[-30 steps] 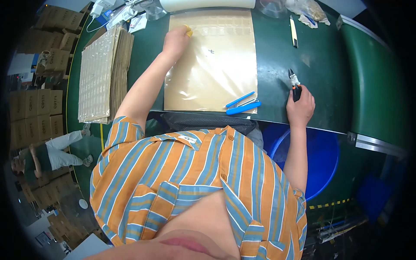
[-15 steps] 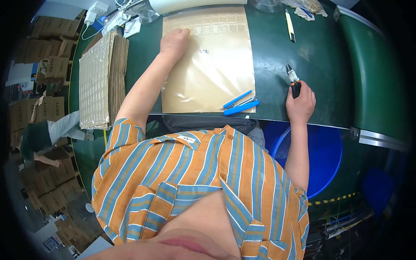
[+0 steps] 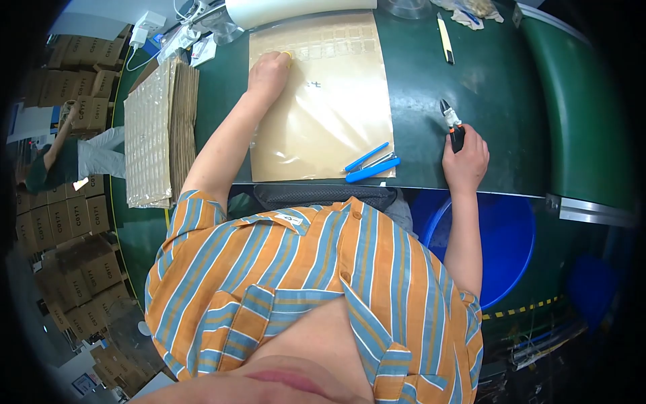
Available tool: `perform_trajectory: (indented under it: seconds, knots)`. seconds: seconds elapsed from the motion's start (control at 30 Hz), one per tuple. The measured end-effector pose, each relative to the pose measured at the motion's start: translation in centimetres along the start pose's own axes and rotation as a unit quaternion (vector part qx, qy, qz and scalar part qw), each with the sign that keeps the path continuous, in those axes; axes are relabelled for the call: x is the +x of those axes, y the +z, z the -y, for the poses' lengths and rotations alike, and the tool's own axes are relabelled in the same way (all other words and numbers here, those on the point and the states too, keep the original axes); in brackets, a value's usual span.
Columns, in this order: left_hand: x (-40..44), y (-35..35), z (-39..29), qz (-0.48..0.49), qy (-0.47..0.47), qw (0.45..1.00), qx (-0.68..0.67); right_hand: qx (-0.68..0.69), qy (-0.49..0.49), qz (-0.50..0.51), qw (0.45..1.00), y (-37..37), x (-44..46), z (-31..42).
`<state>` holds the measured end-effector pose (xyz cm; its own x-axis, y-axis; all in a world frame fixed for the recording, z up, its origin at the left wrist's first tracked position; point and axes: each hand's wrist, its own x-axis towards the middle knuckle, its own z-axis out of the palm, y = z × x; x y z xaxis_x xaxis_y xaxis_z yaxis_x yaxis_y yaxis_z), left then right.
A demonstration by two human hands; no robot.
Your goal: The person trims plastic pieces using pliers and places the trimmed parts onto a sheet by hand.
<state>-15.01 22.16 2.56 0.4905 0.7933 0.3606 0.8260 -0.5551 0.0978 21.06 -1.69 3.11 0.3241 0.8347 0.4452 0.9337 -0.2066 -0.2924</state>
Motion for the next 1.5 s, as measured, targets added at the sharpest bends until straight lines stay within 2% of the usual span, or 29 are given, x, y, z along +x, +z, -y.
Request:
perform_trajectory:
  seconds: [0.5,0.6,0.7,0.73,0.77,0.8,0.87,0.93,1.0,1.07,1.13,1.17,1.23,1.33,1.5]
  knots:
    - [-0.1,-0.4,-0.1,-0.019,0.014,0.999,0.024,-0.001,0.001,0.006,1.000,0.1,-0.1,-0.2]
    - [-0.2,-0.5,-0.2,0.013,0.002,1.000,0.017,0.003,0.000,0.011,1.000,-0.3,-0.2,0.0]
    - [-0.3,2.1,1.2,-0.013,0.028,0.999,0.036,0.014,-0.007,0.019,1.000,-0.4,0.4,0.3]
    - [-0.3,2.8,1.3,-0.013,-0.005,1.000,0.008,0.021,-0.032,0.001,0.999,-0.1,0.2,0.0]
    - [-0.1,3.3,1.8,-0.015,0.026,0.999,0.026,0.020,0.000,0.029,0.999,-0.3,0.2,0.2]
    - [0.2,3.1,1.7,0.025,0.006,0.999,0.041,0.018,-0.006,0.028,0.999,-0.3,0.2,0.2]
    - [0.6,0.0,0.5,0.047,-0.022,0.999,0.010,0.011,-0.008,0.015,1.000,0.3,-0.3,-0.5]
    - [0.4,-1.5,0.2,-0.005,-0.024,1.000,-0.010,-0.001,0.003,0.026,1.000,-0.6,-0.3,0.3]
    - [1.0,-2.0,-0.5,0.022,-0.063,0.997,-0.049,0.003,0.009,0.036,0.999,-1.1,-0.2,0.6]
    - [1.0,-1.8,-0.4,0.017,-0.074,0.996,-0.053,0.002,0.010,0.037,0.999,-1.1,-0.2,0.6]
    - [1.0,-2.1,-0.7,0.068,-0.116,0.989,-0.062,0.001,0.010,0.035,0.999,-0.9,-0.3,0.5]
    - [1.2,-1.4,-0.4,0.062,-0.116,0.989,-0.061,0.003,0.008,0.031,0.999,-0.9,-0.3,0.6]
    - [1.4,0.5,0.3,0.044,-0.184,0.973,-0.134,0.004,0.000,0.023,1.000,-1.0,-0.1,0.7]
    - [1.1,-2.4,-0.8,0.079,-0.150,0.980,-0.100,0.001,-0.003,0.025,1.000,-0.9,-0.2,0.6]
    - [0.3,-1.2,-0.7,0.050,-0.169,0.979,-0.101,0.008,-0.007,0.017,1.000,-0.5,-0.4,0.1]
